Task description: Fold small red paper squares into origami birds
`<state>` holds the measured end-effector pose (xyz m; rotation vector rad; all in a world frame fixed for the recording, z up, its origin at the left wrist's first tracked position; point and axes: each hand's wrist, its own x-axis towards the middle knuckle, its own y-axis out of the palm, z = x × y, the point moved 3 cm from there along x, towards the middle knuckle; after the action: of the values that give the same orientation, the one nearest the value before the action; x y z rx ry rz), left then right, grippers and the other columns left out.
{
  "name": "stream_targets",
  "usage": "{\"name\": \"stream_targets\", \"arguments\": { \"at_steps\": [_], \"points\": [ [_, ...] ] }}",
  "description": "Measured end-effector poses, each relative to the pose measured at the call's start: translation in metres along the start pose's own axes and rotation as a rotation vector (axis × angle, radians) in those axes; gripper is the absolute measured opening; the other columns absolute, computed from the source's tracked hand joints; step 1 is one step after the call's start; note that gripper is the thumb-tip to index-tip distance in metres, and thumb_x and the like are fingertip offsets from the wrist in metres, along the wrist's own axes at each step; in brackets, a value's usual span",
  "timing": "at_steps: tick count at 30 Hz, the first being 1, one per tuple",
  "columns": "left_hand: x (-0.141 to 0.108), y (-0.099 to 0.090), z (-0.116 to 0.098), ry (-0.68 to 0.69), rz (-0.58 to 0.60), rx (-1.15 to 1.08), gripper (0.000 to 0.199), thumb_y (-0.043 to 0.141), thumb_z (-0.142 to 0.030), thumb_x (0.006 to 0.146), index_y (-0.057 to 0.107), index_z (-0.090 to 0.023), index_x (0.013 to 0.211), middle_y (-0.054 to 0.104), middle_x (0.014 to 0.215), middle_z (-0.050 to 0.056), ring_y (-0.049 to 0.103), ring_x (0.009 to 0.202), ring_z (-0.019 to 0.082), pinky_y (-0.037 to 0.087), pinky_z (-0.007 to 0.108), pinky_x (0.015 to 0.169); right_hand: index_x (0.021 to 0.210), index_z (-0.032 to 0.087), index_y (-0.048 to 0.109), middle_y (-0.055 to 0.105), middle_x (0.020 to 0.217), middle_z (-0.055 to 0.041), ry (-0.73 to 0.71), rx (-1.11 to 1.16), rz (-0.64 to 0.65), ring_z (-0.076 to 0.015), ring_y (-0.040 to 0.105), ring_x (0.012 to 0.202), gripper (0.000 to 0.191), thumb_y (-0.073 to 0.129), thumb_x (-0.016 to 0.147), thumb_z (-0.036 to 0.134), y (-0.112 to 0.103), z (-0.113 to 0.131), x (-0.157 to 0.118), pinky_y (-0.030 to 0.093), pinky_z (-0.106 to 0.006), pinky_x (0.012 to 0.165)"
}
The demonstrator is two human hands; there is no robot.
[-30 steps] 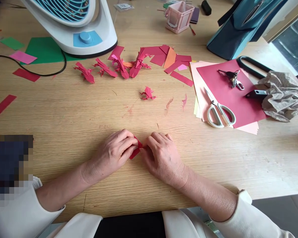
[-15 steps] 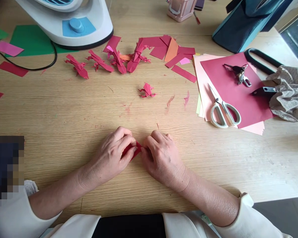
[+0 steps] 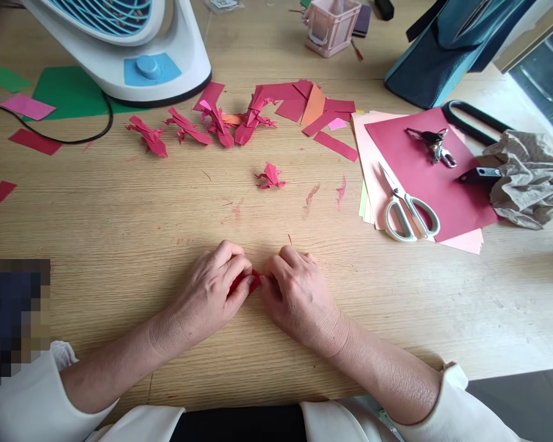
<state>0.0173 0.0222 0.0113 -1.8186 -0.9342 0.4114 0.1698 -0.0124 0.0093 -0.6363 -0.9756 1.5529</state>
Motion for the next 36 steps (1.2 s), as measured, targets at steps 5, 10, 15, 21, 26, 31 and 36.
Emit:
{"name": "stream_targets", "arguments": {
  "at_steps": [5,10,15,21,26,31,36],
  "points": [
    [0.000,0.001,0.000,-0.006,0.008,0.015,0.012,0.052,-0.017,0.090,0.055,-0.018,0.079,0.055,0.091,0.006,0.054,0.077,0.017,0.044,0.034,0.073,0.072,0.019,0.052,0.054,0.076,-0.0021,-0.002,-0.022,-0.007,-0.0152,0.050,0.067,0.016,0.058,0.087,0.015,0.002,0.000,0.000,0.039,-0.032,0.068],
    [0.000,0.005,0.000,-0.017,0.012,0.072,0.010,0.054,-0.019,0.089,0.055,-0.018,0.079,0.056,0.091,0.006,0.054,0.077,0.019,0.044,0.035,0.074,0.079,0.018,0.055,0.055,0.080,-0.0030,-0.010,0.060,-0.028,-0.0150,0.052,0.069,0.012,0.056,0.088,0.011,-0.005,-0.003,0.000,0.041,-0.029,0.065],
    [0.001,0.007,0.000,-0.009,-0.008,0.106,0.007,0.055,-0.018,0.088,0.054,-0.018,0.080,0.056,0.091,0.005,0.054,0.076,0.018,0.042,0.034,0.072,0.096,0.019,0.061,0.057,0.090,-0.0054,-0.110,0.168,-0.022,-0.0149,0.055,0.074,0.015,0.050,0.093,0.010,-0.015,-0.008,-0.011,0.045,-0.028,0.065],
    [0.001,0.007,0.000,-0.014,0.018,0.102,0.009,0.052,-0.021,0.091,0.054,-0.018,0.083,0.056,0.094,0.006,0.053,0.077,0.018,0.042,0.034,0.071,0.116,0.021,0.064,0.061,0.096,-0.0083,-0.404,-0.055,0.027,-0.0187,0.056,0.081,0.026,0.049,0.096,0.014,-0.012,-0.005,-0.021,0.046,-0.035,0.072],
    [0.001,0.006,0.001,-0.029,0.037,0.050,0.010,0.049,-0.020,0.092,0.053,-0.018,0.083,0.055,0.095,0.007,0.054,0.079,0.020,0.042,0.036,0.074,0.102,0.019,0.069,0.063,0.087,-0.0064,-0.532,-0.275,-0.001,-0.0164,0.050,0.069,0.023,0.049,0.097,0.010,-0.012,0.001,-0.019,0.039,-0.034,0.063],
    [-0.001,0.005,0.000,-0.048,0.046,0.003,0.007,0.050,-0.018,0.092,0.053,-0.019,0.085,0.055,0.096,0.006,0.054,0.082,0.020,0.041,0.037,0.076,0.088,0.017,0.069,0.063,0.085,-0.0065,-0.560,-0.343,0.005,-0.0165,0.048,0.068,0.020,0.051,0.096,0.012,-0.013,0.003,-0.020,0.036,-0.034,0.060],
    [-0.003,0.004,0.000,-0.048,0.058,-0.027,0.007,0.049,-0.018,0.093,0.052,-0.019,0.087,0.056,0.096,0.005,0.054,0.084,0.020,0.040,0.037,0.076,0.088,0.016,0.069,0.064,0.087,-0.0075,-0.535,-0.320,0.014,-0.0173,0.050,0.072,0.019,0.052,0.095,0.012,-0.012,0.002,-0.019,0.039,-0.034,0.062]
  ]
}}
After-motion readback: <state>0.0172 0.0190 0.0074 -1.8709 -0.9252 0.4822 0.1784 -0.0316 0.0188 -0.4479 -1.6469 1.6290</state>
